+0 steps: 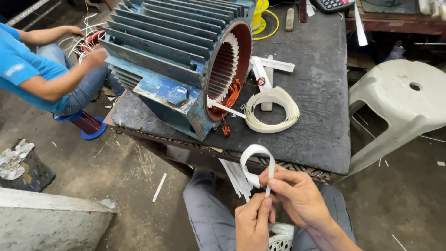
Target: A person is manually inserting white insulation strips into the slots of an electric motor stator as part of a repair or rewinding process.
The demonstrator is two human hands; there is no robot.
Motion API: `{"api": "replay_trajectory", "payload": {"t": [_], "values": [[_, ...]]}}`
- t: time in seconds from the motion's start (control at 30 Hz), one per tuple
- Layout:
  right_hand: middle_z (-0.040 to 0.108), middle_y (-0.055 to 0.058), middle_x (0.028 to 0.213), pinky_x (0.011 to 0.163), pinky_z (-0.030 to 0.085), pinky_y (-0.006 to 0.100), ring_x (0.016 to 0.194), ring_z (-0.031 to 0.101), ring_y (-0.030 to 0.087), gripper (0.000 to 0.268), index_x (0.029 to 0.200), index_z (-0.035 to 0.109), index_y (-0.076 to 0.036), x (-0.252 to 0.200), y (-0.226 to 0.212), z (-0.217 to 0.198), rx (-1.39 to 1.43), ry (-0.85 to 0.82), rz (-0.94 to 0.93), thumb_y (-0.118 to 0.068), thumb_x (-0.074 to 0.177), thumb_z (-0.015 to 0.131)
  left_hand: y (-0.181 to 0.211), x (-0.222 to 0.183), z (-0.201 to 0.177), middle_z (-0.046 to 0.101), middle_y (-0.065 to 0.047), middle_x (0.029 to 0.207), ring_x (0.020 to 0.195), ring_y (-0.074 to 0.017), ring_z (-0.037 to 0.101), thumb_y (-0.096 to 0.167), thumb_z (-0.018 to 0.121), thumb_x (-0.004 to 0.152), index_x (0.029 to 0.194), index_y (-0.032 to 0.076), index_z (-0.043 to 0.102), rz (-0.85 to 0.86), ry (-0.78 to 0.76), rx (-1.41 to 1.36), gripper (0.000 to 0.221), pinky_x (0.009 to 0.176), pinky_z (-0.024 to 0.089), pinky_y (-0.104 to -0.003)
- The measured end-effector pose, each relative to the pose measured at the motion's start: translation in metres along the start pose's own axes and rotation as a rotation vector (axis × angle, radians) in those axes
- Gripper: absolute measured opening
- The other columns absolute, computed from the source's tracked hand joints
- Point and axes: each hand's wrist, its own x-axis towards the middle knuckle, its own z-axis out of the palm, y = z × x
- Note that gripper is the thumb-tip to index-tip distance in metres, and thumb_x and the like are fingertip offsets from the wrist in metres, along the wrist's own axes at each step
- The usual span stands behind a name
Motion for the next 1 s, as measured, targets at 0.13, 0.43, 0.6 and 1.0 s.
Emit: {"api": "replay_trajectory", "payload": {"t": [0.13, 0.43, 0.6, 1.0], "values": [[0.069, 0.026, 0.109, 0.026, 0.061, 0.047, 0.049, 0.068, 0.042, 0.023, 0.096, 0.077, 0.024, 0.001, 0.005, -0.002, 0.006, -0.053, 0.012, 0.001, 0.093, 0.073, 0.002, -0.003, -0.005, 0.063, 0.002, 0.056, 0.05, -0.0097, 0.054, 0.031, 0.058, 0.107, 0.093, 0.01, 0.082, -0.05, 0.008, -0.016, 0.034, 0.055, 0.05, -0.028], [0.07, 0.025, 0.132, 0.08, 0.069, 0.042, 0.101, 0.076, 0.032, 0.024, 0.115, 0.085, -0.001, 0.011, -0.01, -0.024, -0.263, -0.353, -0.163, -0.016, 0.098, 0.075, 0.006, 0.024, -0.014, 0.076, -0.007, 0.071, 0.048, -0.012, 0.062, 0.021, 0.053, 0.112, 0.097, 0.001, 0.073, -0.111, -0.164, -0.241, 0.032, 0.052, 0.054, -0.027], [0.072, 0.018, 0.107, 0.058, 0.061, 0.033, 0.054, 0.069, 0.025, 0.019, 0.105, 0.077, 0.006, 0.004, -0.029, 0.002, -0.385, -0.186, -0.268, -0.008, 0.093, 0.077, 0.008, 0.028, -0.004, 0.068, -0.001, 0.068, 0.048, -0.0085, 0.054, 0.016, 0.058, 0.111, 0.101, 0.004, 0.077, 0.092, -0.037, -0.071, 0.025, 0.052, 0.05, -0.026], [0.069, 0.026, 0.105, 0.039, 0.057, 0.034, 0.064, 0.067, 0.032, 0.01, 0.093, 0.077, 0.012, 0.001, -0.009, -0.008, -0.036, -0.071, -0.221, 0.003, 0.095, 0.072, 0.015, 0.023, 0.003, 0.064, -0.002, 0.069, 0.059, -0.0126, 0.057, 0.013, 0.06, 0.111, 0.079, 0.007, 0.065, 0.212, -0.002, -0.026, 0.033, 0.059, 0.049, -0.029]]}}
